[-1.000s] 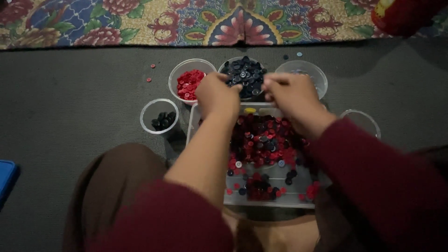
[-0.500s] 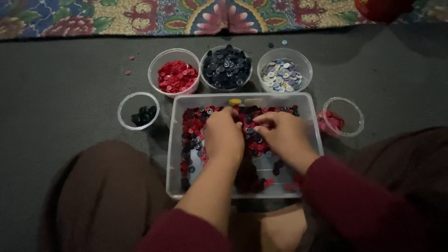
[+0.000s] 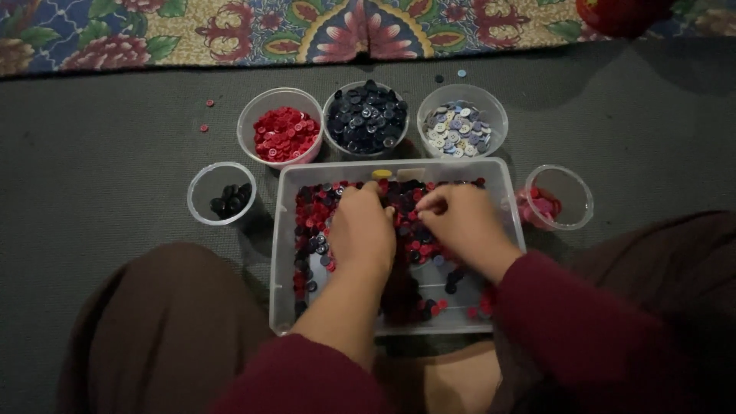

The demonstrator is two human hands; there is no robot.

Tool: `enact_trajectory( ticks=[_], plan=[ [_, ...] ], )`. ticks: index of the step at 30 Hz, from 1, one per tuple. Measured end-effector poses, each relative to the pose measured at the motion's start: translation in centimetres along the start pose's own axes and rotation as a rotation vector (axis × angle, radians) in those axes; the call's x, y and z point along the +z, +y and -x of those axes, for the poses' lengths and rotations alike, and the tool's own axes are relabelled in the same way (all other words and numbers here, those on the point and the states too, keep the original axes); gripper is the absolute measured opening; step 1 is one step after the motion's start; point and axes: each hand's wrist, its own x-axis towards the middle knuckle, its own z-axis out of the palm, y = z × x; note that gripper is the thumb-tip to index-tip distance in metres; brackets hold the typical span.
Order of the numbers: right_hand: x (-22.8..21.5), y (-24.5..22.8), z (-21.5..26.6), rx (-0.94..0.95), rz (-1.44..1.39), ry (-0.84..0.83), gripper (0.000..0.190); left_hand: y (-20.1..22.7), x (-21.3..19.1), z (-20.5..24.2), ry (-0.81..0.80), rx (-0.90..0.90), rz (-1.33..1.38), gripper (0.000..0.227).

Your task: Sorting a mixture of colored buttons from a large bin into separate small containers by color.

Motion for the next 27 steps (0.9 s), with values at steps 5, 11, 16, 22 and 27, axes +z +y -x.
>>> enact_trajectory(
  ticks=[5, 11, 16, 22, 27],
  plan=[
    [-3.4, -3.9, -3.2, -0.109, -0.086, 0.081, 0.021, 0.3, 0.1, -0.1, -0.005, 0.012, -0.006, 0.03],
    [-6.0, -4.8, -6.2, -0.228, -0.186, 0.208, 0.017, 0.4, 0.8, -0.9, 0.002, 0.037, -0.009, 0.031],
    [-2.6, 0.6, -5.0, -0.073, 0.007, 0.04, 0.021, 0.1, 1.2, -1.8, 0.002, 0.045, -0.078, 0.023],
    [-0.6, -1.1, -2.1, 0.049, 0.066, -0.117, 0.023, -0.6, 1.4, -2.4, 0.032, 0.002, -0.089, 0.019],
    [0.7, -1.2, -2.3, 0.02, 0.212, -0.072, 0.03, -0.4, -0.5, -0.3, 0.015, -0.076, 0.025, 0.023]
  ],
)
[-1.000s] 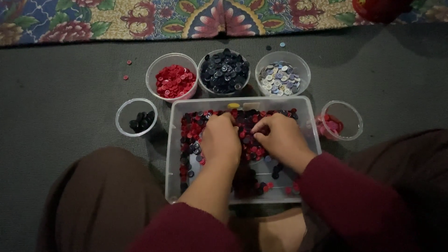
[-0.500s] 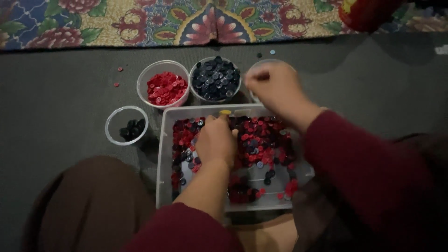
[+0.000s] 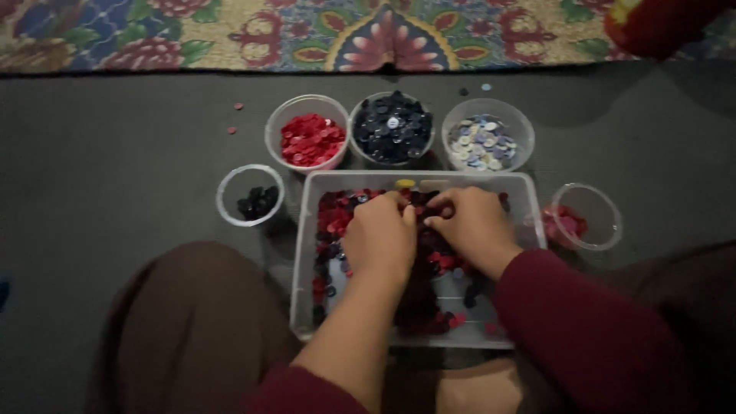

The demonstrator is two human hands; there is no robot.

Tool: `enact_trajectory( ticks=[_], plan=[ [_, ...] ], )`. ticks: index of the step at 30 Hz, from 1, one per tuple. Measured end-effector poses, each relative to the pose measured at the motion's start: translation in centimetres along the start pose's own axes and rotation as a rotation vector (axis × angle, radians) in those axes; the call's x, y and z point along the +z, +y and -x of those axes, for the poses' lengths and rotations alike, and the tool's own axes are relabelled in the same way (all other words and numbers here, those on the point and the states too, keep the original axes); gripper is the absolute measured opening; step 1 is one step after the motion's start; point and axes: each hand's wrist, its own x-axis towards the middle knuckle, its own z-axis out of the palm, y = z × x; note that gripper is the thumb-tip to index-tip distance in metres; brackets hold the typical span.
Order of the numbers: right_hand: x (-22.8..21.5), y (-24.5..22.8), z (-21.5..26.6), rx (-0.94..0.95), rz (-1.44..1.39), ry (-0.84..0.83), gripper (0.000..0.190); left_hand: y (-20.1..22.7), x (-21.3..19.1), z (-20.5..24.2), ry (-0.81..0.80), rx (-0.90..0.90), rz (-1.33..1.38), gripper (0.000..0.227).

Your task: Sorting a mixture of colored buttons from a large bin into separate small containers by color.

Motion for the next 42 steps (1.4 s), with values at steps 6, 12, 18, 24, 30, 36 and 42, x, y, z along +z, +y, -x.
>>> enact_trajectory(
  ticks=[6, 12, 18, 24, 30, 36, 42],
  plan=[
    [1.2, 0.9, -0.4, 0.007, -0.074, 0.026, 0.019, 2.4, -2.8, 0.5, 0.223, 0.068, 0.313, 0.026],
    [0.5, 0.8, 0.4, 0.025, -0.178, 0.167, 0.013, 4.3, -3.7, -4.5, 0.376, 0.122, 0.612, 0.052],
    [-5.2, -3.0, -1.7, -0.115, -0.398, 0.314, 0.022, 2.6, -2.6, -2.0, 0.351, -0.005, 0.61, 0.036],
    [-6.1, -1.8, -3.3, -0.009, -0.453, 0.217, 0.03, 0.3, -0.7, 0.9, 0.063, -0.09, 0.371, 0.025],
    [-3.2, 1.5, 3.7, 0.152, -0.344, 0.106, 0.031, -0.8, 2.4, 0.5, -0.05, 0.016, 0.116, 0.022],
    [-1.1, 2.9, 3.9, 0.132, -0.276, 0.04, 0.025, 0.9, 2.2, 0.7, -0.133, 0.066, -0.079, 0.02],
    [-1.3, 1.0, 3.4, 0.062, -0.116, -0.051, 0.028, -0.2, 1.3, 1.6, -0.139, -0.008, 0.002, 0.016]
  ],
)
